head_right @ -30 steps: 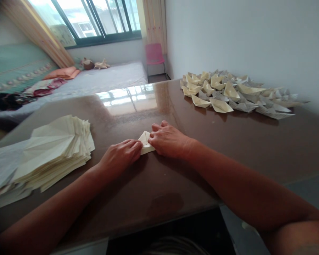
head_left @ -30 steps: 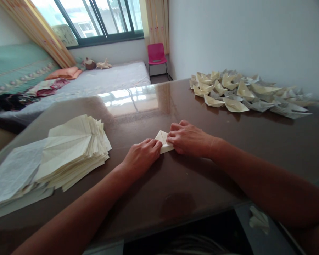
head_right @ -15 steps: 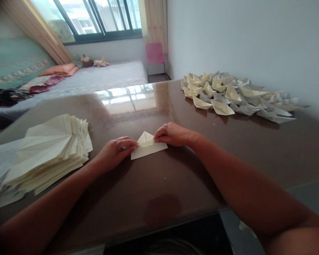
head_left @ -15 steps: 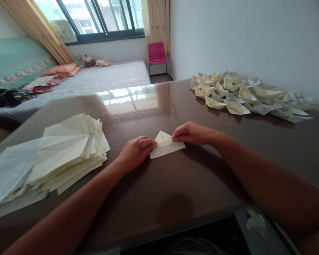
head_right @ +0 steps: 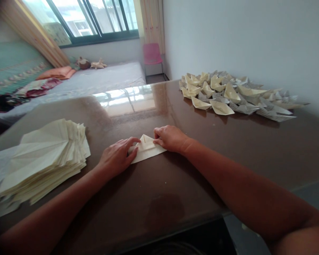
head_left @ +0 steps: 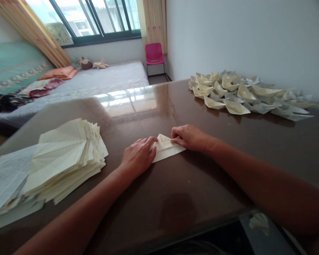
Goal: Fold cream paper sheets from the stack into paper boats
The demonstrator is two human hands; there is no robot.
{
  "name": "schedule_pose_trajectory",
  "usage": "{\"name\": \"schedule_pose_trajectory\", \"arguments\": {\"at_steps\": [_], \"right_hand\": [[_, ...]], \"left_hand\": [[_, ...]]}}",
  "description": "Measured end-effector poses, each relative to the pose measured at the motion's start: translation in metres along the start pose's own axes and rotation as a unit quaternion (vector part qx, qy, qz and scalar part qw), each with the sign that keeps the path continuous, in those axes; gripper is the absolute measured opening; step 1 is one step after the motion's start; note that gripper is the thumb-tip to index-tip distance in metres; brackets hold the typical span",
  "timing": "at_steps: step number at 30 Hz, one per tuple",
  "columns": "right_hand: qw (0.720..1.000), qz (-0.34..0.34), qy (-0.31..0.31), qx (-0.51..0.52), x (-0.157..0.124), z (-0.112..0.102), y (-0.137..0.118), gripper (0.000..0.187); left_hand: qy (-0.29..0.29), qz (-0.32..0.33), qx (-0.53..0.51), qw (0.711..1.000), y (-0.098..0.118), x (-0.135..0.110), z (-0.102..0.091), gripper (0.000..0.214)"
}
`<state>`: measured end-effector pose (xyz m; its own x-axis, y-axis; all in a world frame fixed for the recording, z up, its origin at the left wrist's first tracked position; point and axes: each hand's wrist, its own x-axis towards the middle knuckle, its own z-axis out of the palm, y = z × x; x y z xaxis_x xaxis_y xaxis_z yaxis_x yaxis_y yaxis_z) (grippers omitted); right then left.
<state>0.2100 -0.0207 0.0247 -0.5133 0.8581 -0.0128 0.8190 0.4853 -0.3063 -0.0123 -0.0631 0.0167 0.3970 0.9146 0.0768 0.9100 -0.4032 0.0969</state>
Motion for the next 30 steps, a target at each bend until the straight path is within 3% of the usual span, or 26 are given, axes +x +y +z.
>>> {"name": "schedule_pose_trajectory", "arguments": {"at_steps": [4, 8, 12, 17, 20, 23, 30], "right_hand": [[0.999, 0.021, -0.014, -0.032, 0.0, -0.002, -0.002, 0.022], [0.999, 0.019, -0.027, -0.038, 0.001, -0.003, -0.002, 0.023], [0.999, 0.014, -0.023, -0.032, 0.002, -0.001, 0.001, 0.021], [1.0, -0.015, 0.01, -0.02, -0.001, -0.005, 0.001, 0.017], [0.992, -0.095, 0.057, -0.053, -0.008, -0.01, -0.008, 0.016], [0.979, -0.171, 0.009, -0.108, -0.019, -0.009, -0.024, 0.018], [0.97, -0.103, -0.043, -0.214, -0.042, -0.006, -0.05, 0.028]], "left_hand": [[0.018, 0.016, 0.059, 0.998, 0.003, -0.003, 0.0, 0.038], [0.062, 0.124, 0.087, 0.986, 0.005, -0.003, -0.001, 0.042], [-0.017, 0.201, 0.078, 0.976, 0.009, -0.003, -0.004, 0.042], [-0.042, 0.198, 0.116, 0.972, 0.015, -0.008, -0.007, 0.046], [-0.047, 0.187, 0.128, 0.973, 0.017, -0.011, -0.008, 0.046], [-0.048, 0.18, 0.133, 0.973, 0.019, -0.012, -0.009, 0.045], [-0.051, 0.177, 0.136, 0.973, 0.021, -0.014, -0.009, 0.044]]}}
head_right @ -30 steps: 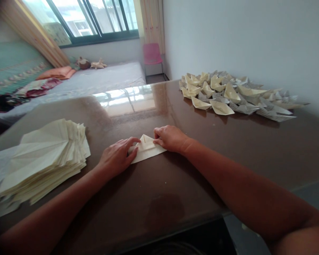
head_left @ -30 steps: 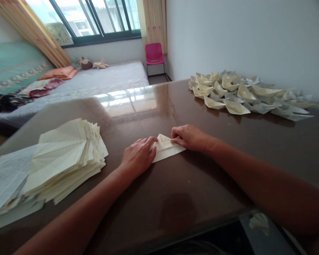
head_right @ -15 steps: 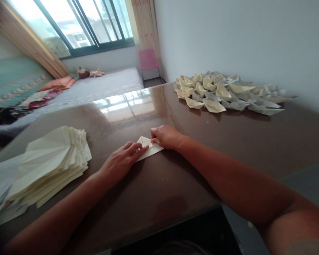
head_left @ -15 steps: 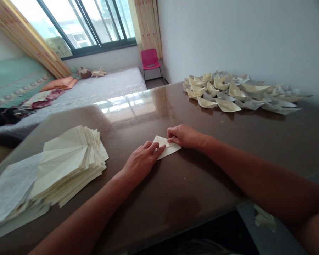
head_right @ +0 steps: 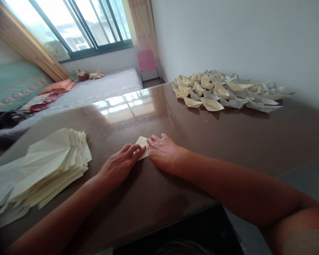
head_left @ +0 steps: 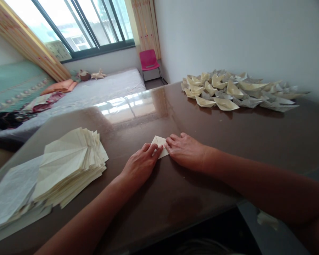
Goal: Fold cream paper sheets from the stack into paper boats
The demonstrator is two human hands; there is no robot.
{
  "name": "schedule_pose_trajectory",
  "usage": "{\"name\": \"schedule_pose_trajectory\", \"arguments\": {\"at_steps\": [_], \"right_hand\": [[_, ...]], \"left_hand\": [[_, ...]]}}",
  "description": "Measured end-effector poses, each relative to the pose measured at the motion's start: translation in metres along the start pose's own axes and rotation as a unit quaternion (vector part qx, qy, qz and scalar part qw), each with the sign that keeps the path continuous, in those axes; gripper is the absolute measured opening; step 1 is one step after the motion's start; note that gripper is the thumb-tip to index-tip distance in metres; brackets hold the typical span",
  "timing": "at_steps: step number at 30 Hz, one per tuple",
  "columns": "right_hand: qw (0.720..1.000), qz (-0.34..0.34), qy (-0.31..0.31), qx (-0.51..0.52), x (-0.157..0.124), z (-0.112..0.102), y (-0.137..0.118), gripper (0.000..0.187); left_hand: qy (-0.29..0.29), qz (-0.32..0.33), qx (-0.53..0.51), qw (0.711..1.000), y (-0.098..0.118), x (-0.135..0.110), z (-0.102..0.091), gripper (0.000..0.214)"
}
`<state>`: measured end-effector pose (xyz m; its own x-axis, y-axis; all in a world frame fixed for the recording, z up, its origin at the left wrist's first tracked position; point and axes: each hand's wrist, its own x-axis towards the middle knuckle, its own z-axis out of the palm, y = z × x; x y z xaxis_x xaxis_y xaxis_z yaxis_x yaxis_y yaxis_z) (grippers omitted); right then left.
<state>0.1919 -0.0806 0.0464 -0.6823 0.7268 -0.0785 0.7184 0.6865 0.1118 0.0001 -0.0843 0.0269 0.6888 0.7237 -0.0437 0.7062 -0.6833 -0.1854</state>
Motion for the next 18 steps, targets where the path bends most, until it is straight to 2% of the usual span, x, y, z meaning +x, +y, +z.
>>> {"name": "schedule_pose_trajectory", "arguments": {"at_steps": [5, 10, 12, 15, 18], "right_hand": [[0.997, 0.055, -0.045, -0.008, -0.005, -0.009, 0.002, 0.028], [0.997, 0.065, -0.033, -0.016, -0.006, -0.007, 0.004, 0.024], [0.998, 0.049, -0.006, -0.025, -0.004, -0.003, 0.003, 0.022], [0.999, -0.009, 0.046, -0.028, 0.0, 0.004, -0.001, 0.023], [0.998, -0.035, 0.054, -0.015, 0.001, 0.004, -0.005, 0.026]], "left_hand": [[-0.028, -0.013, 0.035, 0.999, -0.001, -0.009, -0.006, 0.042], [-0.042, -0.039, 0.086, 0.995, -0.002, -0.021, -0.016, 0.033], [-0.033, -0.044, 0.096, 0.994, 0.0, -0.021, -0.016, 0.029], [-0.01, -0.039, 0.069, 0.997, 0.002, -0.017, -0.012, 0.03], [0.008, -0.023, 0.024, 0.999, 0.0, -0.011, -0.005, 0.037]]}}
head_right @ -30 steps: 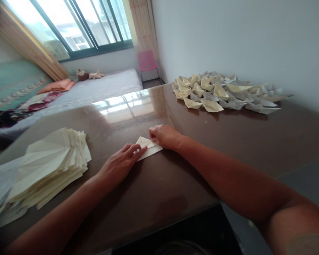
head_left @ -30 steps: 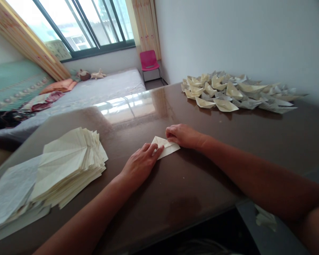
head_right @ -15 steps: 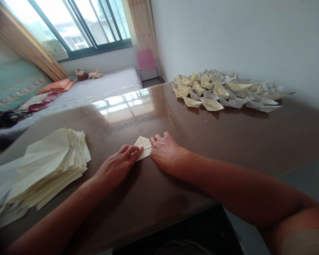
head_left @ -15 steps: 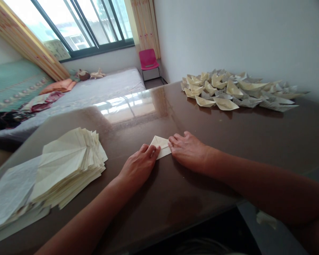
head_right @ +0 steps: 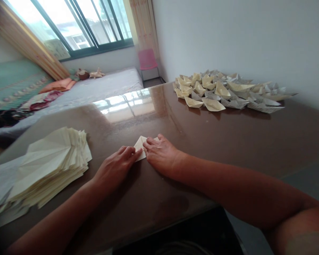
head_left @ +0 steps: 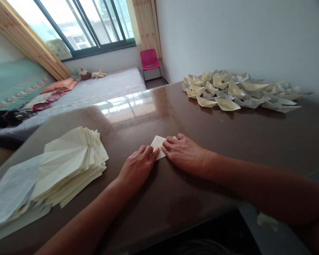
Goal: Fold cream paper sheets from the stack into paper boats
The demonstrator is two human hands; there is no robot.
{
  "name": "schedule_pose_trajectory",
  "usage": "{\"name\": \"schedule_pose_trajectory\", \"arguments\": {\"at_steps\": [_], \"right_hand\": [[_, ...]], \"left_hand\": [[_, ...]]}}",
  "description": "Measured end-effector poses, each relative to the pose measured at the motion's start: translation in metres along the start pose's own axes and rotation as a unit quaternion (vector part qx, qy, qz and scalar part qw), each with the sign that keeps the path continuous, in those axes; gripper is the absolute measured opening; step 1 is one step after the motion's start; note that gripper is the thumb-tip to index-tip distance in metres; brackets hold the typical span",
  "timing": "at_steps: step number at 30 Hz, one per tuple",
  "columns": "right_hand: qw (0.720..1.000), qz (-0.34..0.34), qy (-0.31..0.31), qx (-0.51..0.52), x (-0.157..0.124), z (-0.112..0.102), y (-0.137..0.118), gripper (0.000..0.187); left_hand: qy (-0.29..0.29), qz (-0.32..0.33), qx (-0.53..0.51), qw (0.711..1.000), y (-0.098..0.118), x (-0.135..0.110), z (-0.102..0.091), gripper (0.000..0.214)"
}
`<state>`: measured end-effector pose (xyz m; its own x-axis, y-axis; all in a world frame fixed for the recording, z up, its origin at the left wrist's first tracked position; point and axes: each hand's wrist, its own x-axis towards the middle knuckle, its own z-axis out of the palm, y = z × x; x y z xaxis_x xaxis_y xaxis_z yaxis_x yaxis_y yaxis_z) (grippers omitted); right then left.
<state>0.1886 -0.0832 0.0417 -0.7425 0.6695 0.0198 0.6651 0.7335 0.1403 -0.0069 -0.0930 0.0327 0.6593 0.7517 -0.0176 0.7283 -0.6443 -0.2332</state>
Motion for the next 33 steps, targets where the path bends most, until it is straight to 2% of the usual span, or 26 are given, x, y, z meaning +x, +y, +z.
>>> {"name": "schedule_pose_trajectory", "arguments": {"at_steps": [3, 6, 8, 10, 12, 15, 19, 23, 25, 29, 33], "right_hand": [[0.997, 0.053, -0.05, 0.01, -0.001, -0.009, 0.005, 0.026], [0.99, 0.099, -0.092, 0.032, 0.0, -0.015, 0.02, 0.023], [0.988, 0.121, -0.077, 0.056, 0.003, -0.011, 0.034, 0.023], [0.985, 0.151, -0.027, 0.082, 0.007, -0.002, 0.046, 0.023], [0.983, 0.129, -0.01, 0.132, 0.012, 0.009, 0.055, 0.027], [0.973, 0.116, -0.02, 0.197, 0.016, 0.02, 0.063, 0.032], [0.952, 0.145, -0.049, 0.265, 0.021, 0.022, 0.069, 0.03], [0.934, 0.139, -0.064, 0.323, 0.023, 0.023, 0.07, 0.024], [0.934, 0.12, -0.052, 0.334, 0.024, 0.025, 0.069, 0.019], [0.937, 0.105, 0.007, 0.333, 0.024, 0.026, 0.065, 0.014], [0.925, 0.096, 0.026, 0.366, 0.025, 0.028, 0.063, 0.012]], "left_hand": [[0.006, 0.007, -0.008, 1.0, -0.003, 0.004, 0.003, 0.037], [0.018, -0.002, -0.007, 1.0, -0.004, 0.006, 0.004, 0.032], [0.035, -0.016, -0.013, 0.999, -0.004, 0.007, 0.006, 0.028], [0.056, -0.03, -0.025, 0.998, -0.005, 0.008, 0.009, 0.026], [0.072, -0.037, -0.035, 0.996, -0.006, 0.011, 0.012, 0.027], [0.081, -0.039, -0.042, 0.995, -0.008, 0.015, 0.016, 0.028], [0.085, -0.049, -0.046, 0.994, -0.008, 0.016, 0.018, 0.027], [0.108, -0.076, -0.073, 0.989, -0.006, 0.017, 0.02, 0.024], [0.137, -0.08, -0.085, 0.984, -0.006, 0.018, 0.023, 0.022], [0.186, -0.069, -0.115, 0.973, -0.009, 0.02, 0.029, 0.035], [0.182, -0.089, -0.152, 0.967, -0.013, 0.022, 0.038, 0.05]]}}
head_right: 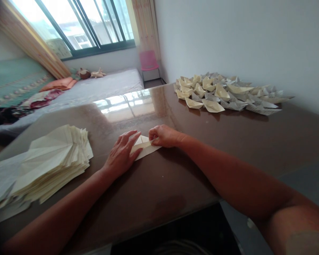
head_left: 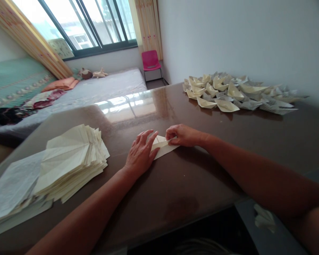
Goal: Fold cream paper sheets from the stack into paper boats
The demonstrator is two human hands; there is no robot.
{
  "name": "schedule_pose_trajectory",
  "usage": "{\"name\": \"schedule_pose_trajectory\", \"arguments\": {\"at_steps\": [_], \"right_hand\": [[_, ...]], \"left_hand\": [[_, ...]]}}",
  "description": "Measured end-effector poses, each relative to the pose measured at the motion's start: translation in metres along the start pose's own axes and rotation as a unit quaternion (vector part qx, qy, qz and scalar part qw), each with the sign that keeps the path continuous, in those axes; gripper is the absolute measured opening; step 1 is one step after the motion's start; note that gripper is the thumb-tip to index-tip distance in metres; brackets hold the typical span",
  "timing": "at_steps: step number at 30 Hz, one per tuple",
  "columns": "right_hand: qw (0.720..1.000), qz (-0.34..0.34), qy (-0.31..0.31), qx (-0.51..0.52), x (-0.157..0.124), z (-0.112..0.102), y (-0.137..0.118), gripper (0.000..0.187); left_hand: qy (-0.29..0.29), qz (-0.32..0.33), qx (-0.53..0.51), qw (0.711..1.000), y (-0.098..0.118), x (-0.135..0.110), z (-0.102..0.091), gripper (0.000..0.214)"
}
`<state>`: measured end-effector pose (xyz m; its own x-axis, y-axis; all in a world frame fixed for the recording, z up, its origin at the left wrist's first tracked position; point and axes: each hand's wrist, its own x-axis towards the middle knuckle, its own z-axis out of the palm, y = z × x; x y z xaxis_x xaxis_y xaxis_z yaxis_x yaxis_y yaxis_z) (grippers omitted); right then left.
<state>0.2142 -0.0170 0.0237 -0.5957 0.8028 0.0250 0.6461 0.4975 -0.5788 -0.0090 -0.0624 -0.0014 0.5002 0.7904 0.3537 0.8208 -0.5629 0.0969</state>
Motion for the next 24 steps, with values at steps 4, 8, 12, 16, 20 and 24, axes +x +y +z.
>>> {"name": "schedule_pose_trajectory", "arguments": {"at_steps": [4, 8, 12, 16, 20, 24], "right_hand": [[0.999, -0.015, -0.001, 0.049, 0.0, 0.002, 0.001, 0.011], [0.994, -0.035, -0.017, 0.106, -0.001, 0.002, 0.001, 0.009], [0.991, -0.027, -0.027, 0.127, 0.0, 0.001, 0.002, 0.006], [0.994, -0.028, -0.016, 0.105, 0.001, 0.003, 0.002, 0.007], [0.998, -0.046, 0.009, 0.048, 0.002, 0.009, -0.001, 0.009], [0.997, -0.066, 0.032, 0.036, 0.003, 0.014, -0.005, 0.006]], "left_hand": [[-0.021, -0.035, -0.031, 0.999, -0.004, 0.0, 0.007, 0.061], [-0.028, -0.051, -0.066, 0.996, -0.002, 0.001, 0.007, 0.061], [0.024, -0.061, -0.095, 0.993, -0.002, 0.001, 0.001, 0.042], [0.017, -0.042, -0.084, 0.995, -0.007, 0.001, -0.004, 0.022], [-0.027, 0.012, -0.1, 0.995, -0.009, 0.0, -0.004, 0.026], [-0.008, 0.003, -0.11, 0.994, -0.006, -0.001, -0.002, 0.023]]}}
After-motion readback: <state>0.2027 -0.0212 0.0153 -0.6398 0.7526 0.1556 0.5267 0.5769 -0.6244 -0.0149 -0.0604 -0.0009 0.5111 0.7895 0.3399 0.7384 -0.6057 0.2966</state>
